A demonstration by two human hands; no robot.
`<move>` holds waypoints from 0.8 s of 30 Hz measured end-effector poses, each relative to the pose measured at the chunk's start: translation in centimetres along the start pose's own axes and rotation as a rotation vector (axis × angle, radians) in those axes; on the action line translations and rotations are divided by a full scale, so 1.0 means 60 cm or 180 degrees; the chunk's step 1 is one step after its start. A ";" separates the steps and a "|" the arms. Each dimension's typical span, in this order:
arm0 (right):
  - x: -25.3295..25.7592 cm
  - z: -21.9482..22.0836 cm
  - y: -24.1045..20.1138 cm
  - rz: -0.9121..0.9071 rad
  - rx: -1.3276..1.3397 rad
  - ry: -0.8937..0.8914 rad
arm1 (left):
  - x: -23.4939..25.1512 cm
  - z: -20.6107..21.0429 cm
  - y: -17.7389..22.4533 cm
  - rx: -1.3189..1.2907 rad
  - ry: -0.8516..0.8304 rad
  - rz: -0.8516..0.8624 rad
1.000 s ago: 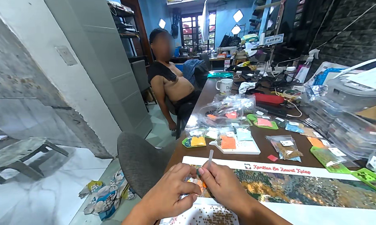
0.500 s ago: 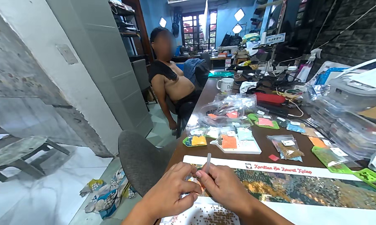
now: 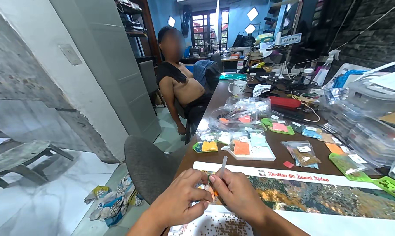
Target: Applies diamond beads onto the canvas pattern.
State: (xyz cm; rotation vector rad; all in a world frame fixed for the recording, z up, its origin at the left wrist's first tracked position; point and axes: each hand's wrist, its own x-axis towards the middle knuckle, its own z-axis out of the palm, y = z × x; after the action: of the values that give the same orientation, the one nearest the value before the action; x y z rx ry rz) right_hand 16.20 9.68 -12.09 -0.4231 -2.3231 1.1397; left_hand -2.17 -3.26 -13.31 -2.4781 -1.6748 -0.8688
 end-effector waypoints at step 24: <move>0.004 -0.017 0.002 -0.0531 -0.0181 -0.0447 | 0.000 -0.001 0.003 0.0004 -0.0013 -0.0020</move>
State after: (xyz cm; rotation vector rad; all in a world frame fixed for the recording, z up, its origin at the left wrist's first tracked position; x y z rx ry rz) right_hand 16.58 10.51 -11.61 -0.1697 -2.4644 1.0550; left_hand -2.03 -3.37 -13.17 -2.4771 -1.6847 -0.8635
